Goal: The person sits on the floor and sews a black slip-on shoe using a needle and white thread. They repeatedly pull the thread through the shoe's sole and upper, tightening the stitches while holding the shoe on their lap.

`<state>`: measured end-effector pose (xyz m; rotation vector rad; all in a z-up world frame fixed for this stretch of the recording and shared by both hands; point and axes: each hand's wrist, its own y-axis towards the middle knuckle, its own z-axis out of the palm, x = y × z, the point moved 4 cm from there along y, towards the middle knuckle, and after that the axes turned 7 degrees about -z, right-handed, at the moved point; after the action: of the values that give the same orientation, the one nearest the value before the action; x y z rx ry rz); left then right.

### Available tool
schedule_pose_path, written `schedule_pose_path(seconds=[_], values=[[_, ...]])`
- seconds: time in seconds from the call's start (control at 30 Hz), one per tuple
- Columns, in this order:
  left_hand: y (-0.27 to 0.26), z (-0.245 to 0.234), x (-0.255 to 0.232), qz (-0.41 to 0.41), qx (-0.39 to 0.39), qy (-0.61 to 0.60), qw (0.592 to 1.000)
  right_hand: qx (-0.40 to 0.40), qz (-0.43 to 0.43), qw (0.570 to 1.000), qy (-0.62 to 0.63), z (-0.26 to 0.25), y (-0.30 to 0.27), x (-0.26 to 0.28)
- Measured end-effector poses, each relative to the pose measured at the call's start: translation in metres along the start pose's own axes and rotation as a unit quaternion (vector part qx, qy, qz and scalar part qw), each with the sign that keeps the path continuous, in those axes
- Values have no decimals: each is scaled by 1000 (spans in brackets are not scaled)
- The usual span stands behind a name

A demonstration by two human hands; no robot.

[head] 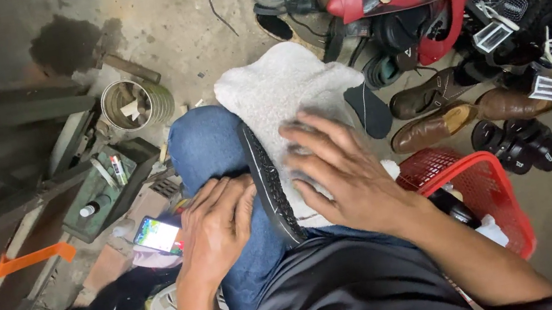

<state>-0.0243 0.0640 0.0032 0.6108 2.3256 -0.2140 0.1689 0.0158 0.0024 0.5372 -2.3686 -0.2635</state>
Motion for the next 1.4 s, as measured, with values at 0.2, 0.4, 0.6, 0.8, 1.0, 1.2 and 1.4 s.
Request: schedule_pose_path(seconds=[0.2,0.4,0.6,0.8,1.0,1.2,1.4], values=[[-2,-2,-1,-2,1,11,1000,37,-36,998,22,9,-6,-1],[-1,1,0,-1,-10,-9,1000,17,121,845,520,-13,-13,0],[-1,-2,-3,9,7,-15,1000,55,176,960,213,7,0,-9],[-2,-3,-3,16,22,-30,999,183,166,947,205,4,15,1],[-23,12,35,-103,-2,131,986,136,178,959,175,-10,13,9],[-46,-19,47,-200,11,137,970,195,195,951,142,-12,-3,-7],[-45,5,37,-212,-27,-94,972,-15,125,905,406,-34,0,14]])
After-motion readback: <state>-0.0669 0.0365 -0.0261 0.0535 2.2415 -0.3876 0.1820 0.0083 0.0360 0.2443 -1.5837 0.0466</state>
